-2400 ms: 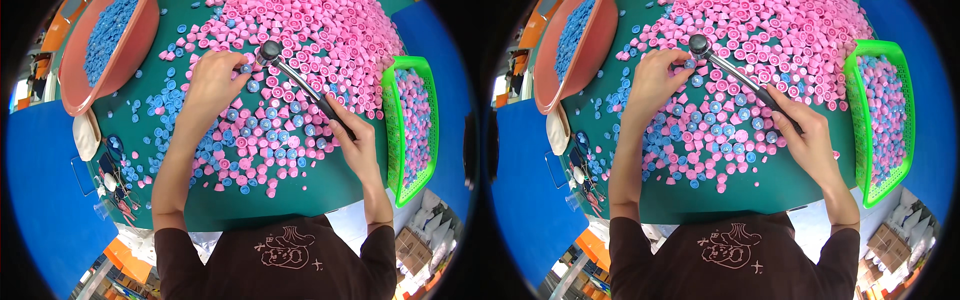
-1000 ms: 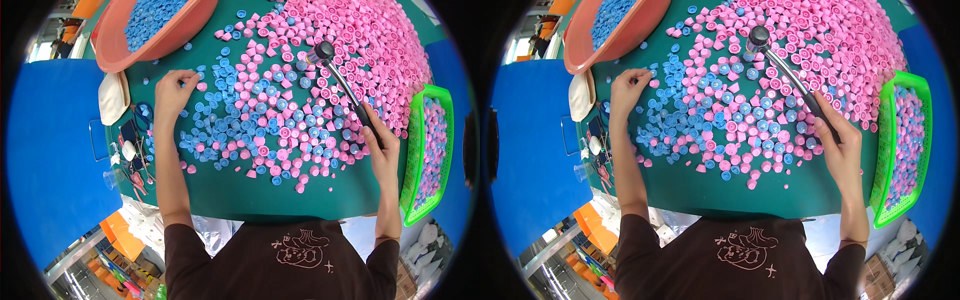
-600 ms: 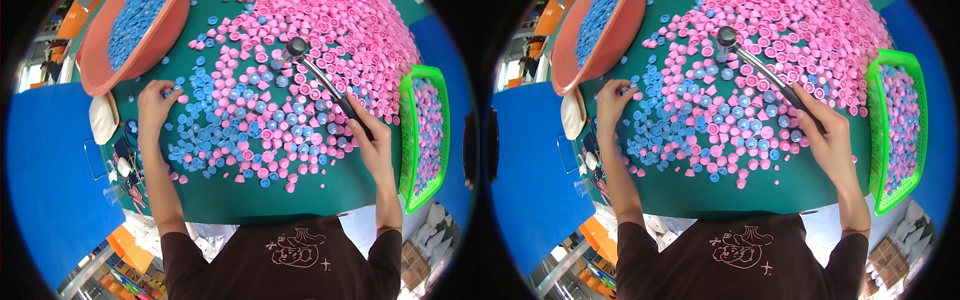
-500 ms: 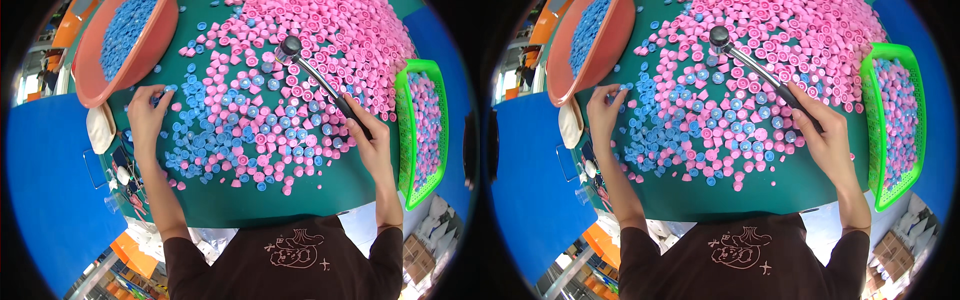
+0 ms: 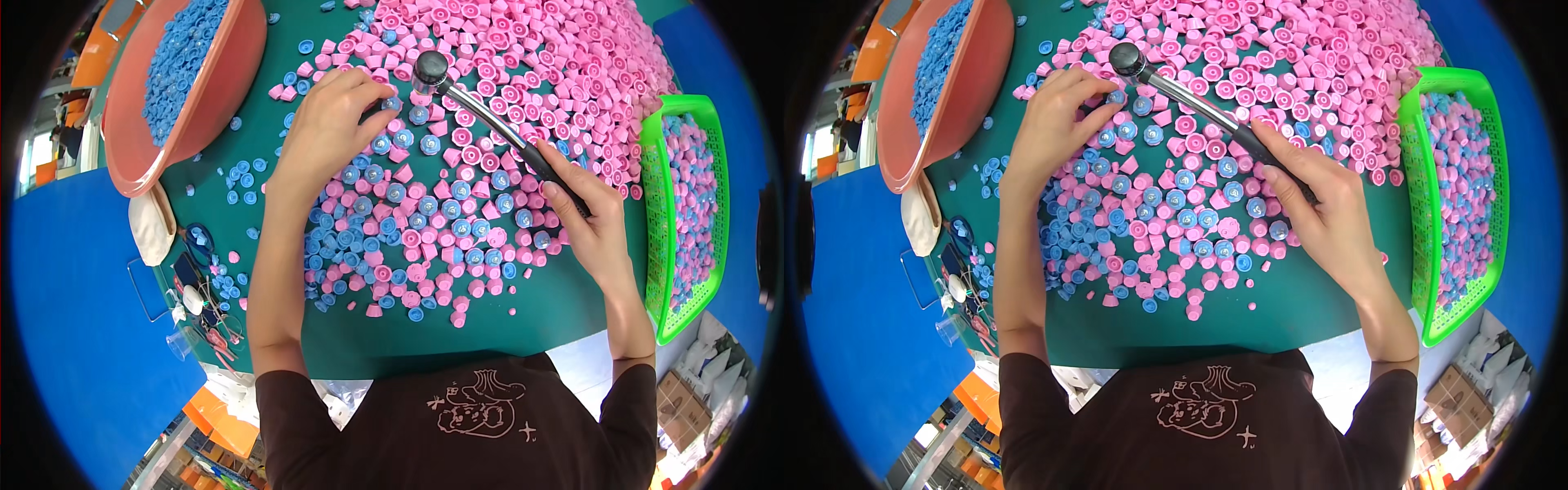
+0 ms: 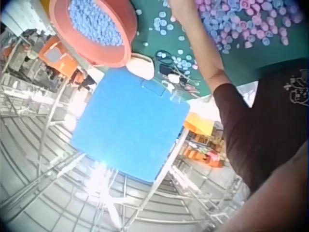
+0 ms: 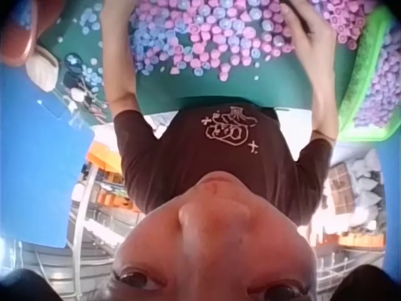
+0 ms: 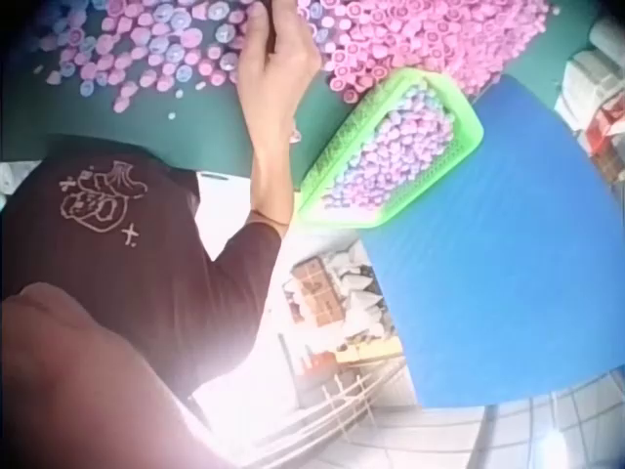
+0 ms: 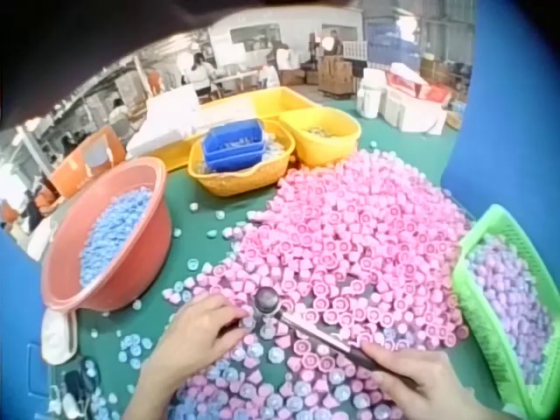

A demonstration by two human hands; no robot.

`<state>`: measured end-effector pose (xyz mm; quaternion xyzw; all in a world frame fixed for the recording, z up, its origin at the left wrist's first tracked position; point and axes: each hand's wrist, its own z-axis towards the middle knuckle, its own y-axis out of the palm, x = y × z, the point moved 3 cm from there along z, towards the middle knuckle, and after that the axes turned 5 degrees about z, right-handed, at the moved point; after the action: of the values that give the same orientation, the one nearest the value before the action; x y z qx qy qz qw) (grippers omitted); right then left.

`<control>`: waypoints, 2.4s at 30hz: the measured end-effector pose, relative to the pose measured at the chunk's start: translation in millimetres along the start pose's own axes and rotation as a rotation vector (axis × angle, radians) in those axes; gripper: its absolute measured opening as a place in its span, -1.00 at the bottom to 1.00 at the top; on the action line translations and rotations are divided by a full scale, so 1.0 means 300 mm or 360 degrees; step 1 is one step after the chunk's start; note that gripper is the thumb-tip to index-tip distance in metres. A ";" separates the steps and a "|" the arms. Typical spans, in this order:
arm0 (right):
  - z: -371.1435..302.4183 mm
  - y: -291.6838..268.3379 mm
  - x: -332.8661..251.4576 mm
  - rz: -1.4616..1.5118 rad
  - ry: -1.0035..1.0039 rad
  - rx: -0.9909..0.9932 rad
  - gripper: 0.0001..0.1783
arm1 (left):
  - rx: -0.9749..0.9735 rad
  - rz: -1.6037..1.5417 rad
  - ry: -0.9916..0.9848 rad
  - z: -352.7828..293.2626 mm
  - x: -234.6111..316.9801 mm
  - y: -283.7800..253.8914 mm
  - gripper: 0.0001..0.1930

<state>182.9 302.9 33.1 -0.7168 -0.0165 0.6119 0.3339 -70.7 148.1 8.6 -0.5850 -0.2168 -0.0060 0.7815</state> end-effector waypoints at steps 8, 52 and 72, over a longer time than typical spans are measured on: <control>0.020 0.041 -0.032 -0.0166 -0.0036 -0.0041 -0.49 | 0.0129 -0.0058 -0.0144 -0.034 -0.013 -0.090 -0.74; -0.088 -0.011 -0.009 -0.0247 -0.0049 -0.0098 -0.51 | 0.0305 -0.0143 -0.0627 -0.255 0.079 -0.158 -0.74; -0.126 -0.006 0.009 -0.0290 -0.0037 -0.0028 -0.51 | 0.0144 -0.0106 -0.0313 -0.160 0.211 -0.062 -0.77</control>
<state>217.9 288.0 32.7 -0.7081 -0.0908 0.5871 0.3817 -2.3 113.6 36.7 -0.5394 -0.3118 0.0353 0.7814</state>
